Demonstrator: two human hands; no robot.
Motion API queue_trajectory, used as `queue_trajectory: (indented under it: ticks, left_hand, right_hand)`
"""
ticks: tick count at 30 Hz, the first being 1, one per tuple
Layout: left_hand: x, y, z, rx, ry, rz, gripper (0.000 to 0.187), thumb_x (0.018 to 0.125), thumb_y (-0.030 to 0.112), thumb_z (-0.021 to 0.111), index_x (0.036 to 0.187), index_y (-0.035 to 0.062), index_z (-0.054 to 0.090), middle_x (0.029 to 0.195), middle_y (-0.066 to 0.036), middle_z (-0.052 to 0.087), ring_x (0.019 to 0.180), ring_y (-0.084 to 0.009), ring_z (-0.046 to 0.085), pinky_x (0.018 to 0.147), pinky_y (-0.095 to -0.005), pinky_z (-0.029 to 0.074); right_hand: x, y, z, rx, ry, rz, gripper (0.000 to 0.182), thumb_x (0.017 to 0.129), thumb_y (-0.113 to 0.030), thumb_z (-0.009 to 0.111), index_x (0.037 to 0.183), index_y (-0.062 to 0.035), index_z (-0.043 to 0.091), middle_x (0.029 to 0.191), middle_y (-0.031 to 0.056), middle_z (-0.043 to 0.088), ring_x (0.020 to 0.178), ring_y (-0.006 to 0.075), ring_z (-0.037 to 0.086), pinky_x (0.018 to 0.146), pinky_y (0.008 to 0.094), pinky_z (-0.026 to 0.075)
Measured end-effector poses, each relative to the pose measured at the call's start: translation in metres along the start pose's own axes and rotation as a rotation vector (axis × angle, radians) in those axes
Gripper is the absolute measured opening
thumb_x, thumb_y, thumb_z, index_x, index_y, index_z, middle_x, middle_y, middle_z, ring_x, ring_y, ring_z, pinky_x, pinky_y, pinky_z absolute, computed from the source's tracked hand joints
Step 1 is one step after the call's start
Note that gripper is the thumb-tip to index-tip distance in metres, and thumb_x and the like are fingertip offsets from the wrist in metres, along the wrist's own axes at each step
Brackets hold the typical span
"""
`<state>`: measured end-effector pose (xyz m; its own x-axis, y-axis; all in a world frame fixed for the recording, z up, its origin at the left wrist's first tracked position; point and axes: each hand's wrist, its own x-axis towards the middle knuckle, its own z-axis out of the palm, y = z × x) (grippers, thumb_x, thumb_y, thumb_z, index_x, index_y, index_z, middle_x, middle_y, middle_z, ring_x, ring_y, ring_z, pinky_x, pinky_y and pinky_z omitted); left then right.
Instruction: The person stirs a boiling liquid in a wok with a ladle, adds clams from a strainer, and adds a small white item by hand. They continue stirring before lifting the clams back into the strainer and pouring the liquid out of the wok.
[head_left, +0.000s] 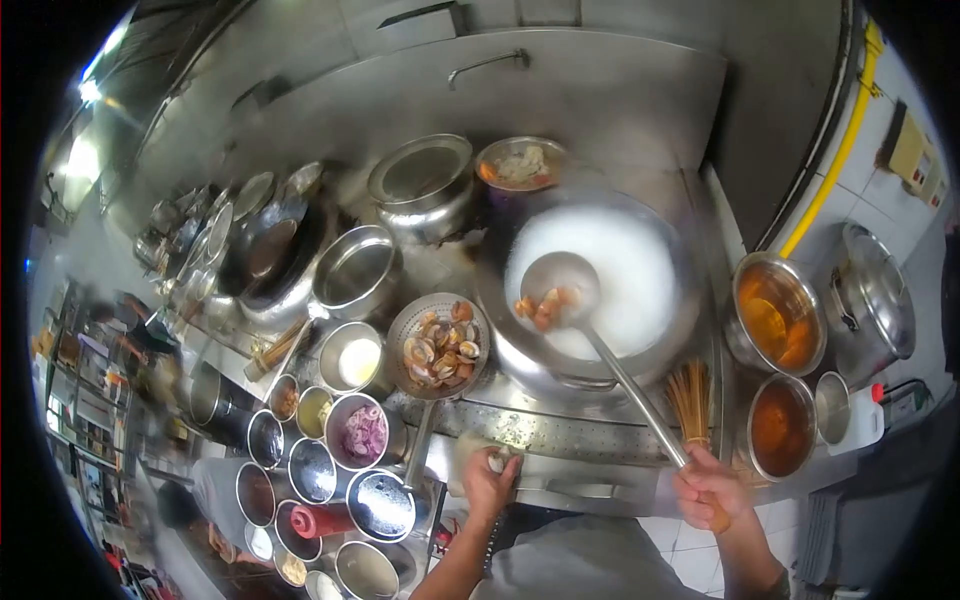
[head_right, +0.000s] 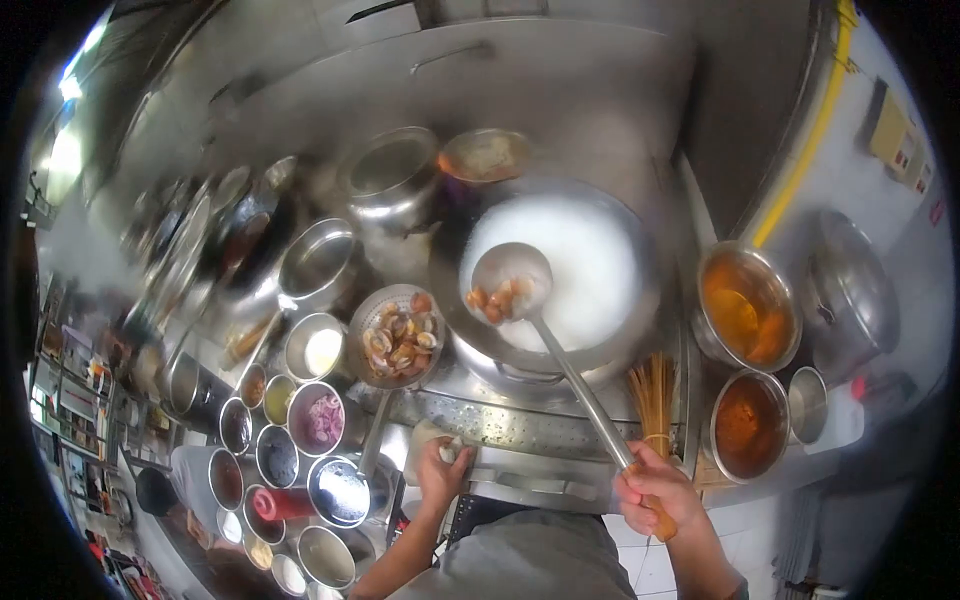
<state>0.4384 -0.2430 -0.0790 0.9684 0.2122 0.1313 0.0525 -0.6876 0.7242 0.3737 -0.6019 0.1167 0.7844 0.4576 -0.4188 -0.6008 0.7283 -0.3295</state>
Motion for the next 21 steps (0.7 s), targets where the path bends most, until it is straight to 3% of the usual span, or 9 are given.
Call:
queue_trajectory:
  ticks: [11, 14, 18, 19, 21]
  left_hand:
    - [0.007, -0.004, -0.005, -0.034, 0.002, 0.11, 0.039, 0.076, 0.032, 0.085, 0.099, 0.0052, 0.069, 0.095, -0.017, 0.068, 0.091, -0.0378, 0.065, 0.082, -0.046, 0.051]
    - [0.005, -0.003, -0.009, -0.069, -0.011, 0.102, 0.039, 0.077, 0.031, 0.085, 0.102, 0.0061, 0.068, 0.096, -0.017, 0.068, 0.091, -0.0379, 0.065, 0.082, -0.0459, 0.051]
    - [0.005, -0.007, -0.01, -0.093, -0.046, 0.105, 0.039, 0.078, 0.03, 0.084, 0.105, 0.0062, 0.068, 0.095, -0.016, 0.068, 0.092, -0.0381, 0.065, 0.082, -0.0472, 0.051]
    - [0.006, -0.007, -0.011, -0.094, -0.05, 0.105, 0.039, 0.078, 0.03, 0.083, 0.104, 0.0062, 0.067, 0.095, -0.016, 0.067, 0.092, -0.0383, 0.064, 0.082, -0.0474, 0.051]
    - [0.006, -0.006, -0.012, -0.097, -0.059, 0.1, 0.038, 0.079, 0.03, 0.083, 0.104, 0.0062, 0.067, 0.096, -0.016, 0.067, 0.092, -0.0386, 0.064, 0.081, -0.0479, 0.05]
  right_hand:
    - [0.092, 0.054, 0.082, -0.255, -0.09, 0.001, 0.052, 0.098, -0.006, 0.055, 0.144, -0.0158, 0.033, 0.082, 0.0093, 0.051, 0.046, 0.0149, 0.047, 0.039, 0.0306, 0.04]
    - [0.123, 0.077, 0.079, -0.504, 0.007, -0.03, 0.051, 0.097, -0.005, 0.055, 0.142, -0.0183, 0.035, 0.079, 0.0099, 0.051, 0.047, 0.0164, 0.048, 0.038, 0.0322, 0.039]
    - [0.145, 0.101, 0.079, -1.088, 0.165, -0.032, 0.059, 0.098, -0.007, 0.056, 0.148, -0.0085, 0.024, 0.081, 0.0087, 0.056, 0.049, 0.0151, 0.053, 0.045, 0.0284, 0.042]
    - [0.142, 0.105, 0.089, -1.241, 0.266, -0.001, 0.062, 0.097, -0.01, 0.06, 0.148, -0.007, 0.026, 0.085, 0.0125, 0.06, 0.054, 0.0199, 0.059, 0.051, 0.0323, 0.047]
    - [0.139, 0.114, 0.075, -1.542, 0.292, -0.187, 0.063, 0.095, -0.011, 0.062, 0.148, -0.0067, 0.028, 0.087, 0.0144, 0.062, 0.057, 0.0235, 0.062, 0.056, 0.0357, 0.05]
